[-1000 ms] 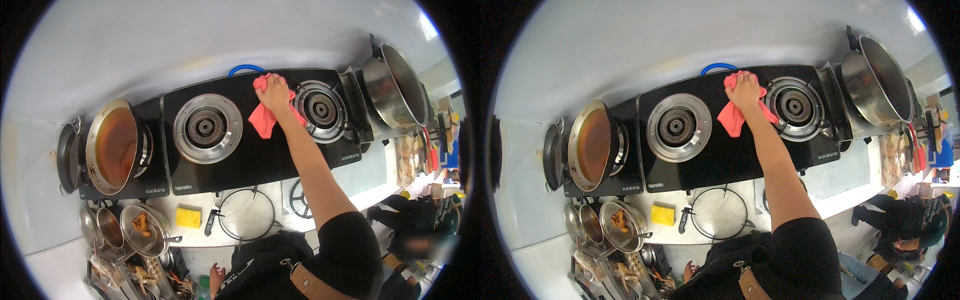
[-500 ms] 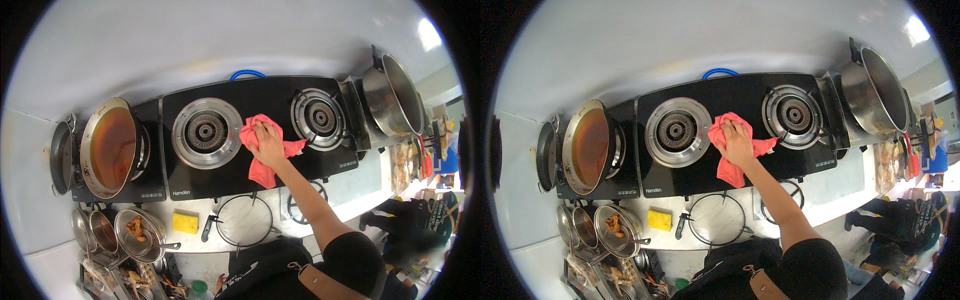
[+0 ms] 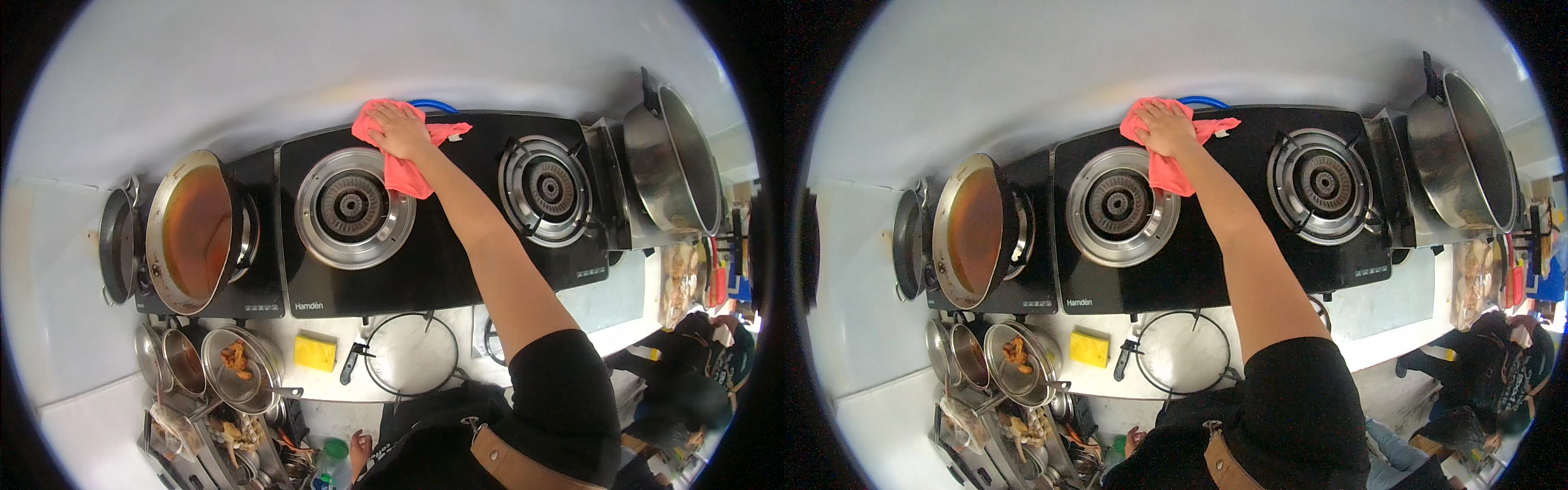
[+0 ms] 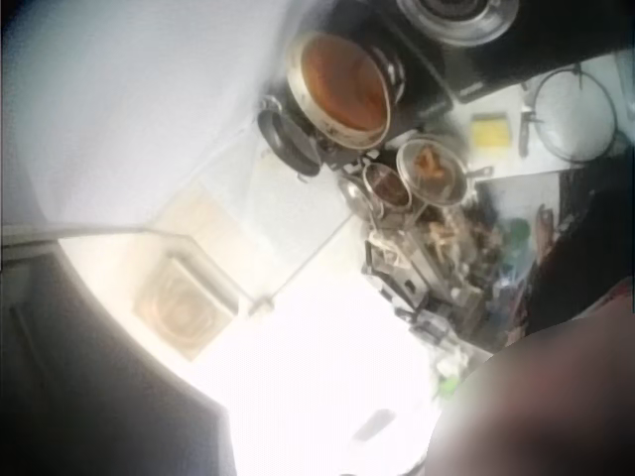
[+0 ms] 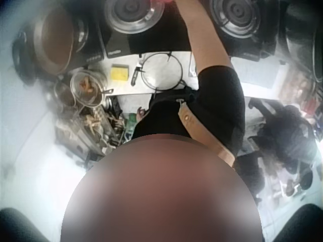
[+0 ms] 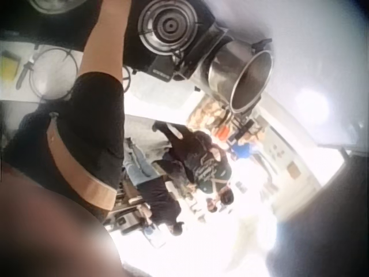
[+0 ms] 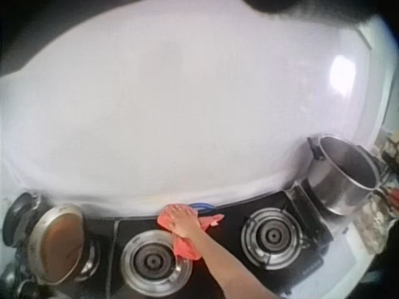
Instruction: The person scrubs a gas stove with a yellow sponge, then rinses a pink cloth at the sink and wrings it out. They return to the stove and wipe the surface and burners with the damp cloth, moving a pot and placing a burner grate back on the stove.
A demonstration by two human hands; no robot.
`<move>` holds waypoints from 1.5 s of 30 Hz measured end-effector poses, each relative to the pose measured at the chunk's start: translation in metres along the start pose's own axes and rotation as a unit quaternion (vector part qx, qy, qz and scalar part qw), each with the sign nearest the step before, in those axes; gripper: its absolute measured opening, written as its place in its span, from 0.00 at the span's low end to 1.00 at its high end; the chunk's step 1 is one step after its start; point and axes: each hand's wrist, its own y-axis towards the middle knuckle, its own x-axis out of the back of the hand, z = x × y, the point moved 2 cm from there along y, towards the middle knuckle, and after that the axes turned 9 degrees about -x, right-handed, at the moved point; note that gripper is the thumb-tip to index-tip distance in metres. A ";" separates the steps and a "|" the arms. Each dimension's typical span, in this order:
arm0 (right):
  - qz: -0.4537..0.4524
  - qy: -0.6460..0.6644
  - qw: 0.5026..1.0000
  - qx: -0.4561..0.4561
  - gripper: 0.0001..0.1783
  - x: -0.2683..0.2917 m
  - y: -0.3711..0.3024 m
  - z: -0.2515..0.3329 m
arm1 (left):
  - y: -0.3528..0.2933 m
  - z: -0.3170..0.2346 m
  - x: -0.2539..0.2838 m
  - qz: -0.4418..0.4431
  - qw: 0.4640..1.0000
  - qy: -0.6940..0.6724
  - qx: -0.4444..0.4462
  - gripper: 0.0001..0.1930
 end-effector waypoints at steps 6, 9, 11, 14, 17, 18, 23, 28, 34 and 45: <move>-0.105 -0.035 0.992 -0.057 0.33 0.011 -0.100 0.000 | 0.009 0.066 -0.015 0.084 0.991 -0.103 0.021 0.26; -0.111 -0.007 0.993 -0.034 0.33 0.021 -0.181 0.002 | 0.030 0.106 -0.028 0.157 0.965 -0.168 0.126 0.29; -0.094 0.005 0.995 -0.013 0.32 0.029 -0.235 0.006 | 0.041 0.119 -0.027 0.142 0.989 -0.034 0.027 0.29; -0.080 0.034 0.996 0.002 0.30 0.042 -0.308 0.011 | 0.064 0.123 -0.027 0.103 0.987 -0.061 -0.107 0.26; -0.050 0.023 0.998 0.017 0.30 0.061 -0.378 0.016 | 0.077 0.128 -0.013 0.110 0.992 -0.056 0.028 0.25; -0.041 0.014 0.999 0.023 0.30 0.067 -0.400 0.020 | 0.078 0.125 -0.006 0.066 0.995 -0.075 -0.012 0.24; 0.123 0.118 0.983 -0.066 0.32 0.078 -0.503 0.048 | 0.074 0.112 0.028 0.076 0.989 0.087 -0.090 0.23; 0.080 0.078 0.993 -0.041 0.33 0.052 -0.537 0.069 | 0.076 0.100 0.054 0.085 0.987 0.124 -0.062 0.22; 0.179 0.040 0.982 -0.048 0.26 0.034 -0.510 0.082 | 0.090 0.070 0.053 0.080 0.991 0.081 -0.070 0.22; 0.196 0.305 0.902 -0.236 0.16 0.139 -0.452 0.137 | 0.071 0.092 0.034 0.059 0.997 0.038 -0.025 0.22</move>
